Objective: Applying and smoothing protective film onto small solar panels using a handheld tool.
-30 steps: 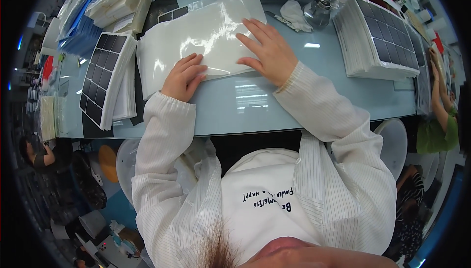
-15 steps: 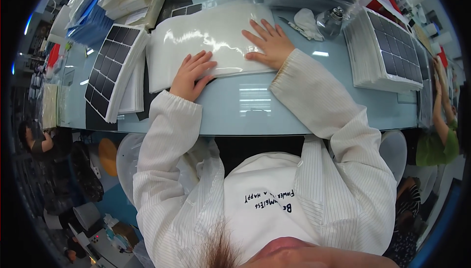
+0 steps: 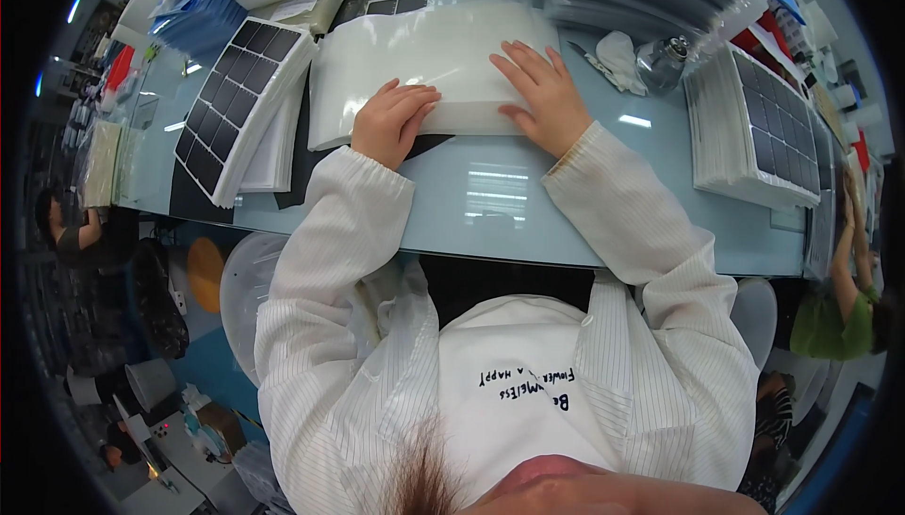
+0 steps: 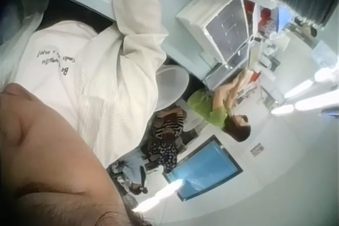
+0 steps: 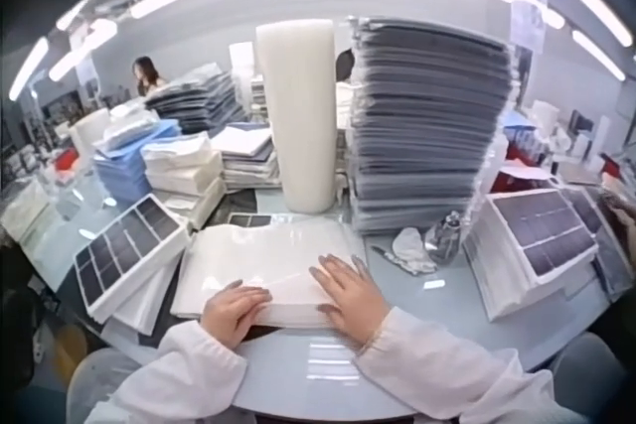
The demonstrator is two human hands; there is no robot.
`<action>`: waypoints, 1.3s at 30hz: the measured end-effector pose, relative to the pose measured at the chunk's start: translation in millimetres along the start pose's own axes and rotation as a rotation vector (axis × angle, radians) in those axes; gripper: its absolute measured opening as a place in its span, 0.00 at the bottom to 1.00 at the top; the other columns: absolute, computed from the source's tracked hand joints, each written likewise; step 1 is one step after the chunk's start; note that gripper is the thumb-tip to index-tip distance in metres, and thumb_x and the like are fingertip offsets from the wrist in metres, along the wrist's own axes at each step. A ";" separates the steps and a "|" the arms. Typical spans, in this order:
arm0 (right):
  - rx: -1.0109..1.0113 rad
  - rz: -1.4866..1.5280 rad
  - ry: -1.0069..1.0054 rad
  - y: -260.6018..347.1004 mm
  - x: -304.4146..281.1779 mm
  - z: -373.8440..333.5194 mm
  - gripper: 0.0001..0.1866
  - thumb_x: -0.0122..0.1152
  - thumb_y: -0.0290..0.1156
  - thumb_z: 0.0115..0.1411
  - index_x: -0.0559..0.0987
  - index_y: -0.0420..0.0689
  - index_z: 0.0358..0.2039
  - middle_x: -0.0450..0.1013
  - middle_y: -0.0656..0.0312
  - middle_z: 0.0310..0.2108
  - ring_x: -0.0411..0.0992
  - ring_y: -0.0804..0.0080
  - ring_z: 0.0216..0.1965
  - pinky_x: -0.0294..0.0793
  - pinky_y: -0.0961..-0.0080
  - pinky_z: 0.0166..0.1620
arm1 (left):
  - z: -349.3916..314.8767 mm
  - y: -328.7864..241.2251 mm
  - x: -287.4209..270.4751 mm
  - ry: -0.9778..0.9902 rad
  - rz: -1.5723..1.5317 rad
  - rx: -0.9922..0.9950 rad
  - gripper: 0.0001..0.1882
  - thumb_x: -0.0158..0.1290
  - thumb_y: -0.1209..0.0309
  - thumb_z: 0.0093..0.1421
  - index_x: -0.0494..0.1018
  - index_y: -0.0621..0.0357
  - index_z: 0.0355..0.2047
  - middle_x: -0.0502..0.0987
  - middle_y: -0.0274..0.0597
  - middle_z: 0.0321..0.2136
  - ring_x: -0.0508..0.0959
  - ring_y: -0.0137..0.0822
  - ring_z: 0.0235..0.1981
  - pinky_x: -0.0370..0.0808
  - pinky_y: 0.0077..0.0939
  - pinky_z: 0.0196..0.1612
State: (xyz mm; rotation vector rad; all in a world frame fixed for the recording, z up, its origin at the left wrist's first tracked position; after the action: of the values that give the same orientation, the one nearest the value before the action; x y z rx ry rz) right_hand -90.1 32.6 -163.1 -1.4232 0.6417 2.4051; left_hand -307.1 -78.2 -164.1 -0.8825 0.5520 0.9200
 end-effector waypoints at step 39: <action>0.099 0.204 0.199 35.0 -119.6 -264.6 0.23 0.58 0.41 0.59 0.77 0.45 0.53 0.69 0.55 0.59 0.61 0.56 0.65 0.50 0.52 0.67 | -115.5 -89.3 -52.9 0.389 -0.305 -0.122 0.16 0.46 0.80 0.57 0.79 0.56 0.43 0.80 0.43 0.37 0.76 0.47 0.41 0.62 0.46 0.61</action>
State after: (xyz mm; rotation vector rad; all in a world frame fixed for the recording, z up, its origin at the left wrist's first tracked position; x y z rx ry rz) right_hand 151.8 -131.8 -160.6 -1.6384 0.9842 2.3578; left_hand -262.8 -226.5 -151.1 -1.2308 0.6745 0.5086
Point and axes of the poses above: each hand's wrist, its own z-axis towards the middle knuckle, its own x-axis out of the palm, y = z × x, the point moved 2 cm from there along z, towards the middle knuckle
